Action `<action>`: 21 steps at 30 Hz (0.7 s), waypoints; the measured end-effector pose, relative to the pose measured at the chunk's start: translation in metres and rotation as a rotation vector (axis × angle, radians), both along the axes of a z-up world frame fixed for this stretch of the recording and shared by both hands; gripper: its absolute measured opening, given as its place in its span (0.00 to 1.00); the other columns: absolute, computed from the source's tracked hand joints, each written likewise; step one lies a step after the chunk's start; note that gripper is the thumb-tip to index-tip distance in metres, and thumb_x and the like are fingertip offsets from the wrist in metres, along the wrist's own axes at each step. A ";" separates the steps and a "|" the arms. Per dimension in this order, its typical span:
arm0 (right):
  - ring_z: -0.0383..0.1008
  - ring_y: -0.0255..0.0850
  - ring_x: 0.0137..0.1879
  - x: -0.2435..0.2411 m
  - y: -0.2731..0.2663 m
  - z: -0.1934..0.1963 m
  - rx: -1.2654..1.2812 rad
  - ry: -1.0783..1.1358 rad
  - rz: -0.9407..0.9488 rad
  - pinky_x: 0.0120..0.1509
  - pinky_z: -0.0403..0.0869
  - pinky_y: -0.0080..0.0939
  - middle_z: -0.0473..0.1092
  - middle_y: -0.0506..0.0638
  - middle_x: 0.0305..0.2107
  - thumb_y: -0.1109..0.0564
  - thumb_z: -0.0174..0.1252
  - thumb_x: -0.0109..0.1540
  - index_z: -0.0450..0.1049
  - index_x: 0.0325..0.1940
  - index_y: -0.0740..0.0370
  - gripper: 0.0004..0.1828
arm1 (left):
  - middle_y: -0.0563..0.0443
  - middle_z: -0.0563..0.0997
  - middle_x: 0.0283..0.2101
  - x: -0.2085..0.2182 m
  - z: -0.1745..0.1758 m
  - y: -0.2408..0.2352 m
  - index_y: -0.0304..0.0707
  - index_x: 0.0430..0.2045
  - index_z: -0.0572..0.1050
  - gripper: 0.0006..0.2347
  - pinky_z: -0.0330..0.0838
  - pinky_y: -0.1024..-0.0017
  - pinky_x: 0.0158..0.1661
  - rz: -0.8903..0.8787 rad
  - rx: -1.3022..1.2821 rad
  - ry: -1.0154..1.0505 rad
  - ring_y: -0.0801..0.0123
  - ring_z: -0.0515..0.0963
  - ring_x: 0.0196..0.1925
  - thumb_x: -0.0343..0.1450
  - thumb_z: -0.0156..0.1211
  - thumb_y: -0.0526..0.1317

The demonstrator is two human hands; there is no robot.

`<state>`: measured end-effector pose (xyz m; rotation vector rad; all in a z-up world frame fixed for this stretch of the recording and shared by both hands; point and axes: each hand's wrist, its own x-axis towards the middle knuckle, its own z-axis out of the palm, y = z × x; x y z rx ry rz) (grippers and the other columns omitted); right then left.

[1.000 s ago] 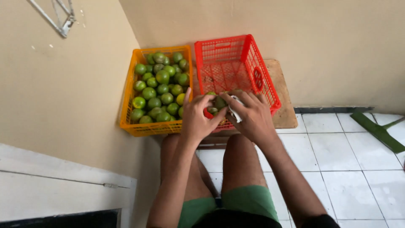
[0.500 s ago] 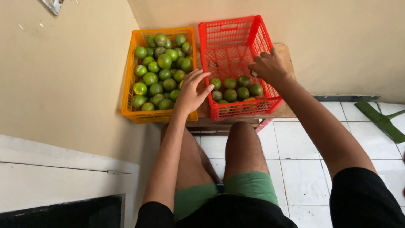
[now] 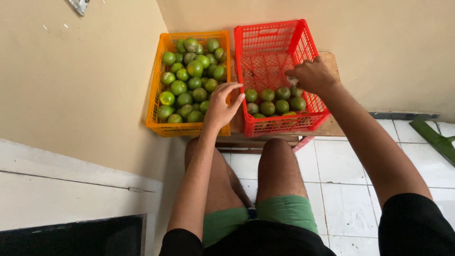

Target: The person sits on a low stool and wipes green limes one by one using a white cloth. They pick limes from a yellow crate, wipe them, and place them into a red crate.

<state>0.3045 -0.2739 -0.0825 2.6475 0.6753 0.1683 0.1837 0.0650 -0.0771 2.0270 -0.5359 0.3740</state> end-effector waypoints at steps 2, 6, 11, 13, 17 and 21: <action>0.80 0.47 0.54 -0.037 0.014 0.044 0.134 -0.013 0.015 0.58 0.72 0.58 0.80 0.44 0.44 0.48 0.72 0.56 0.76 0.56 0.38 0.24 | 0.41 0.79 0.53 -0.003 0.005 0.001 0.39 0.53 0.78 0.16 0.68 0.51 0.62 0.002 -0.006 0.023 0.48 0.75 0.62 0.77 0.58 0.48; 0.79 0.57 0.53 -0.093 0.036 0.083 0.542 -0.008 0.050 0.52 0.77 0.61 0.77 0.56 0.47 0.51 0.67 0.64 0.74 0.66 0.51 0.26 | 0.42 0.81 0.50 -0.004 0.005 0.002 0.43 0.52 0.78 0.15 0.71 0.51 0.59 0.016 -0.014 0.039 0.48 0.78 0.59 0.76 0.59 0.49; 0.78 0.65 0.48 -0.129 0.041 0.039 0.864 0.102 -0.137 0.49 0.77 0.66 0.76 0.62 0.43 0.50 0.61 0.63 0.74 0.62 0.49 0.22 | 0.38 0.82 0.48 -0.002 0.006 0.001 0.40 0.51 0.79 0.14 0.72 0.50 0.58 0.012 -0.051 0.046 0.45 0.79 0.56 0.76 0.58 0.46; 0.79 0.64 0.48 -0.126 0.035 0.028 0.907 0.132 -0.202 0.49 0.78 0.63 0.77 0.60 0.41 0.47 0.60 0.64 0.76 0.60 0.48 0.20 | 0.38 0.82 0.47 0.002 0.003 -0.003 0.40 0.50 0.79 0.13 0.72 0.50 0.57 0.026 -0.054 0.040 0.45 0.80 0.56 0.76 0.59 0.46; 0.79 0.63 0.48 -0.126 0.043 0.018 0.925 -0.009 -0.152 0.47 0.77 0.61 0.76 0.60 0.42 0.48 0.61 0.67 0.75 0.63 0.46 0.19 | 0.40 0.84 0.45 0.003 -0.012 0.003 0.43 0.48 0.80 0.12 0.74 0.51 0.56 0.041 -0.045 0.005 0.46 0.81 0.54 0.75 0.60 0.47; 0.78 0.66 0.49 -0.134 0.045 0.032 0.966 0.051 -0.222 0.50 0.76 0.66 0.76 0.64 0.42 0.48 0.60 0.66 0.76 0.62 0.48 0.19 | 0.50 0.83 0.52 0.028 -0.024 0.011 0.52 0.50 0.79 0.12 0.69 0.57 0.62 -0.005 0.014 0.042 0.55 0.78 0.61 0.76 0.59 0.48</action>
